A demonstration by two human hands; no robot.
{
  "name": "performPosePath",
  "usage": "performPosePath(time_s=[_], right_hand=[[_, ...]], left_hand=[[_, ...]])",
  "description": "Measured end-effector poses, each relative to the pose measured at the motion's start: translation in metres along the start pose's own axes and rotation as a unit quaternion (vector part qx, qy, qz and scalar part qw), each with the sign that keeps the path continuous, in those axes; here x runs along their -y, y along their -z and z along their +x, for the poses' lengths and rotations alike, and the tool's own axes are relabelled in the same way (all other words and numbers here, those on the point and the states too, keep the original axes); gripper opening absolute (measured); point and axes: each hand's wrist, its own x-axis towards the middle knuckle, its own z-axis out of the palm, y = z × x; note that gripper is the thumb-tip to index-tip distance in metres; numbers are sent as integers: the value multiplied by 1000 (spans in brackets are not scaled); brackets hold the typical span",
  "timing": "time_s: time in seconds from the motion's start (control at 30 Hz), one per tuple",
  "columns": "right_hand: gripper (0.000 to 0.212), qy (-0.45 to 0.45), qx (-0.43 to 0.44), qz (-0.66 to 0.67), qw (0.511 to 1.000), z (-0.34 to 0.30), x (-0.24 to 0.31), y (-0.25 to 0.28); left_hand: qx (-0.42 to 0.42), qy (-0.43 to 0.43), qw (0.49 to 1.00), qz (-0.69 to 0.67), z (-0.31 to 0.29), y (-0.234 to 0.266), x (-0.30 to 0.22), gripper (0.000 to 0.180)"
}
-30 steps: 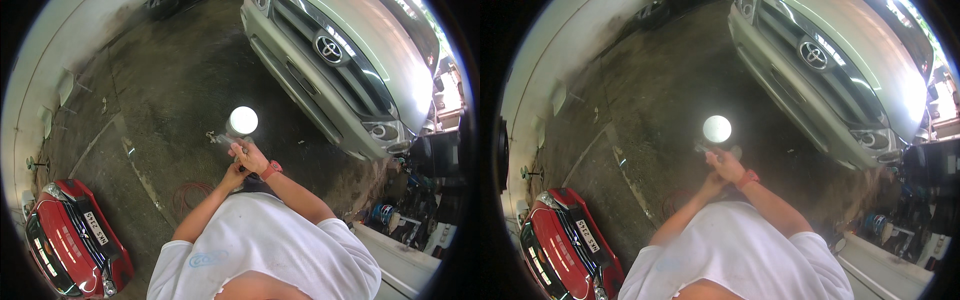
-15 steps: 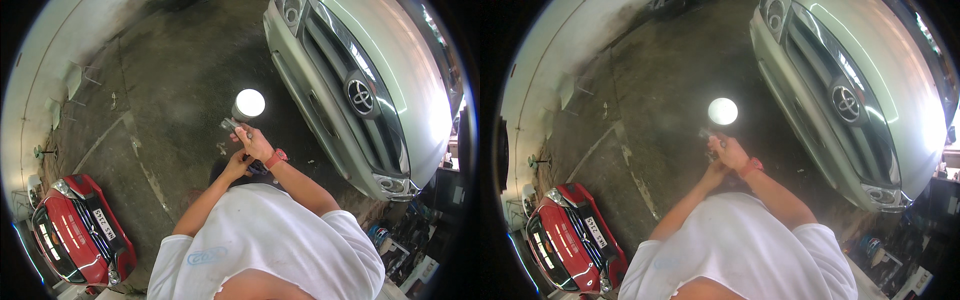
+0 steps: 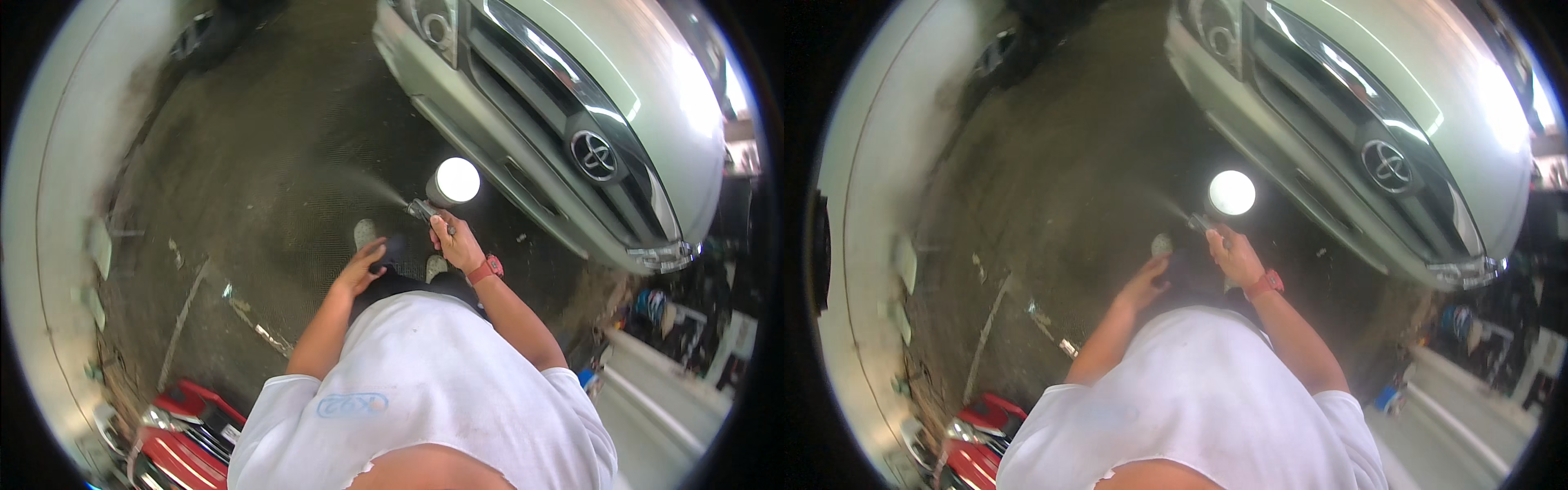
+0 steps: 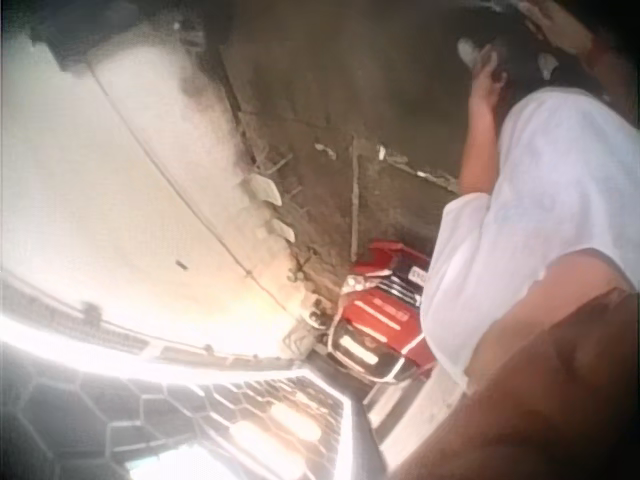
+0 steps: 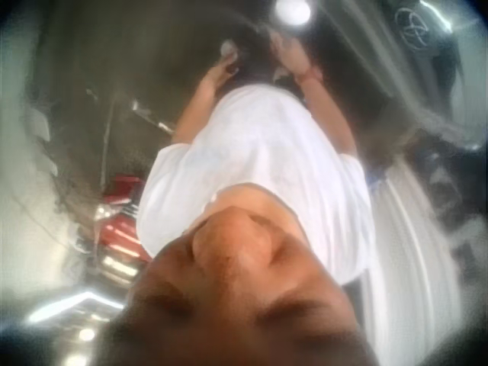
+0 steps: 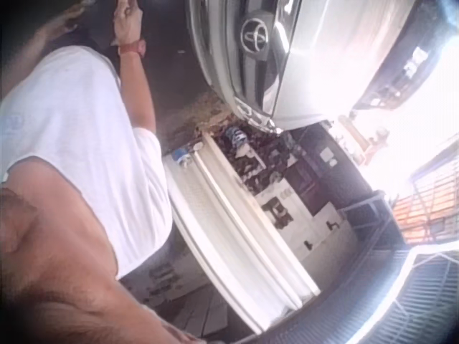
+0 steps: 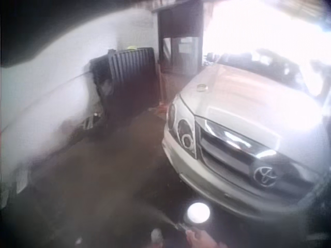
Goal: The person wipes a detached car bumper with a cloth, then uses a spray gun to apply paint to the bumper's surface. The person moves around the bumper to cover different areas, including the lower edge and side sections.
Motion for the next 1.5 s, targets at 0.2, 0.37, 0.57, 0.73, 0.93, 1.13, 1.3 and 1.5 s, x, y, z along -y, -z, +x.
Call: performPosePath(time_s=[0.2, 0.37, 0.57, 0.73, 0.93, 1.13, 1.3, 1.5], right_hand=[[54, -92, -150, 39, 984, -4, -4, -21], [59, -194, -205, 54, 958, 6, 1, -33], [60, -90, -257, 90, 958, -10, -30, -47], [58, -143, -280, 26, 949, -42, -45, -34], [61, -125, -315, 32, 940, -96, -94, -10], [62, -143, -320, -1, 937, -160, -138, 34], [60, -152, -340, -5, 928, -191, -199, 63], [59, -146, -355, 38, 923, -197, -242, 92]], left_hand=[[-121, 43, 991, 34, 45, 95, -75, 75], [-204, 57, 977, 19, 86, 196, -87, 103], [-283, 107, 946, 117, 82, 197, -107, 106], [-265, 68, 942, 194, 83, 147, -115, 81], [-203, 22, 953, 225, 91, 72, -92, 73], [-111, -4, 849, 517, 89, 15, -19, 80], [45, -135, 578, 803, 28, -60, 51, 65], [54, 31, 669, 741, 30, -49, 68, 66]])
